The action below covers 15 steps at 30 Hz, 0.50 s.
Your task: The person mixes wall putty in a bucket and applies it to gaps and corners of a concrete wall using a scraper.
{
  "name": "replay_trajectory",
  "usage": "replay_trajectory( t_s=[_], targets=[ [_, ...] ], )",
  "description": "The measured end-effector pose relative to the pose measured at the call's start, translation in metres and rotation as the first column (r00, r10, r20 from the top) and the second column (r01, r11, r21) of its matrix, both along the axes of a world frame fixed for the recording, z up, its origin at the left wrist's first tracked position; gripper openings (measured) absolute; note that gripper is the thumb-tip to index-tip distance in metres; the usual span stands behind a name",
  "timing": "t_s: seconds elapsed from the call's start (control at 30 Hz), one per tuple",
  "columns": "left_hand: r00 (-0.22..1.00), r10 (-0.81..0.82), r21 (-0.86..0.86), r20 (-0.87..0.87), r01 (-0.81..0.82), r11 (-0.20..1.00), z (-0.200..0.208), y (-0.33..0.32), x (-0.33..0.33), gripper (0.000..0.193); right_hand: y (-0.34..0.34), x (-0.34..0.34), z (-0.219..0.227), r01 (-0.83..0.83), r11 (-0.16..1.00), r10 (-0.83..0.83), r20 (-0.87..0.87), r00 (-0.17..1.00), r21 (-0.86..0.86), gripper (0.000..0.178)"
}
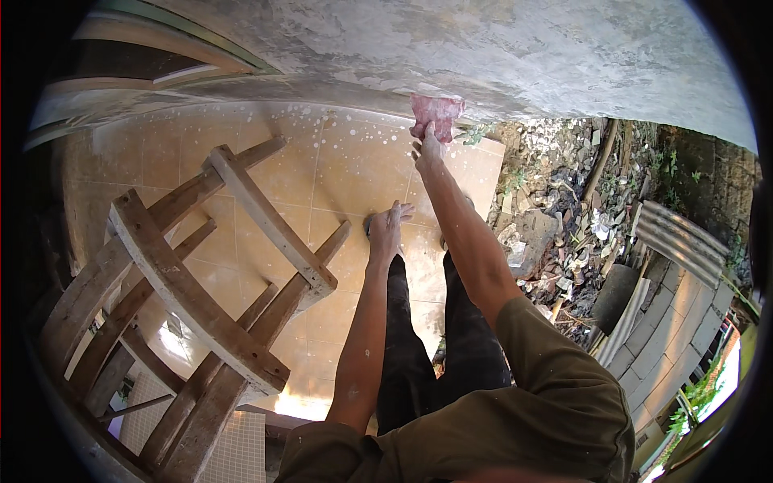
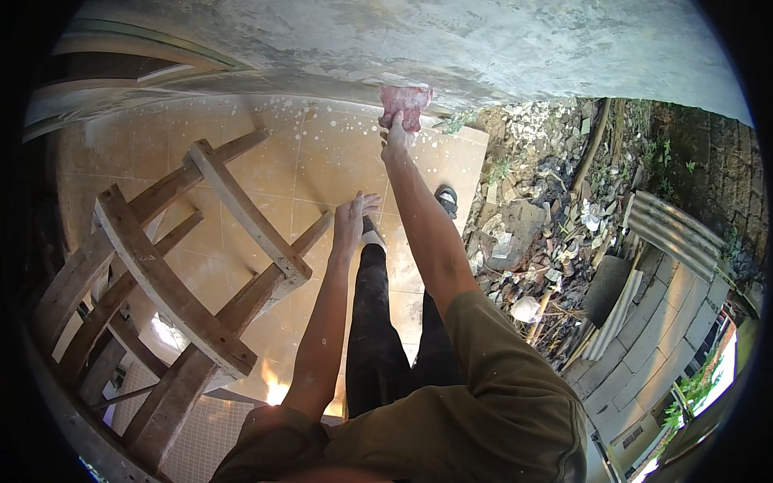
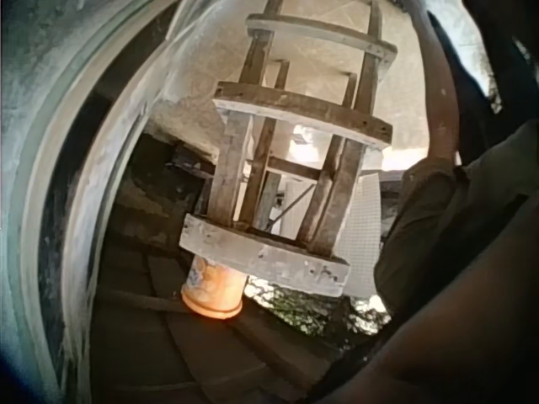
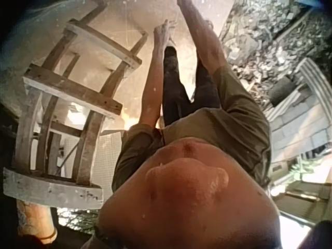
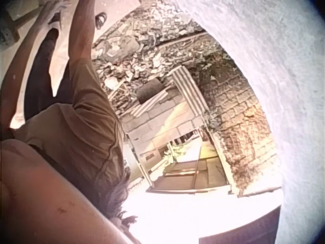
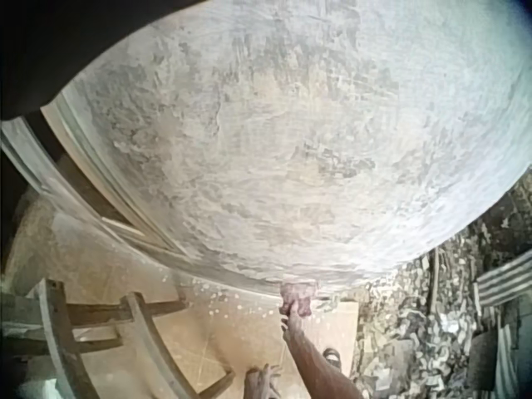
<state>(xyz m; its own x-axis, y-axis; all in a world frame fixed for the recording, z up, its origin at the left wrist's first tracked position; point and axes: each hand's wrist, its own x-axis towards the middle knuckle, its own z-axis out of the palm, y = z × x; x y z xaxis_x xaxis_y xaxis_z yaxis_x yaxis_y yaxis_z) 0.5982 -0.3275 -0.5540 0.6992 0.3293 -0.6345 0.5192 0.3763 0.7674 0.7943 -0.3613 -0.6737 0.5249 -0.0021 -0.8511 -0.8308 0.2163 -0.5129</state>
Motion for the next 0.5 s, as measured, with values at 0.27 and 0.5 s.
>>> replay_trajectory(
  t_s=[0.27, 0.5],
  targets=[
    [0.997, -0.002, 0.020, 0.083, 0.001, 1.000, 0.014, -0.002, 0.014, 0.052, -0.023, 0.027, 0.077, 0.154, 0.986, -0.168, 0.335, 0.927, 0.070, 0.009],
    [0.981, 0.084, -0.047, 0.174, -0.076, 0.996, 0.045, 0.008, 0.055, 0.050, -0.021, -0.025, 0.219, 0.093, 0.940, -0.274, 0.562, 0.780, 0.329, 0.012]
  ],
)
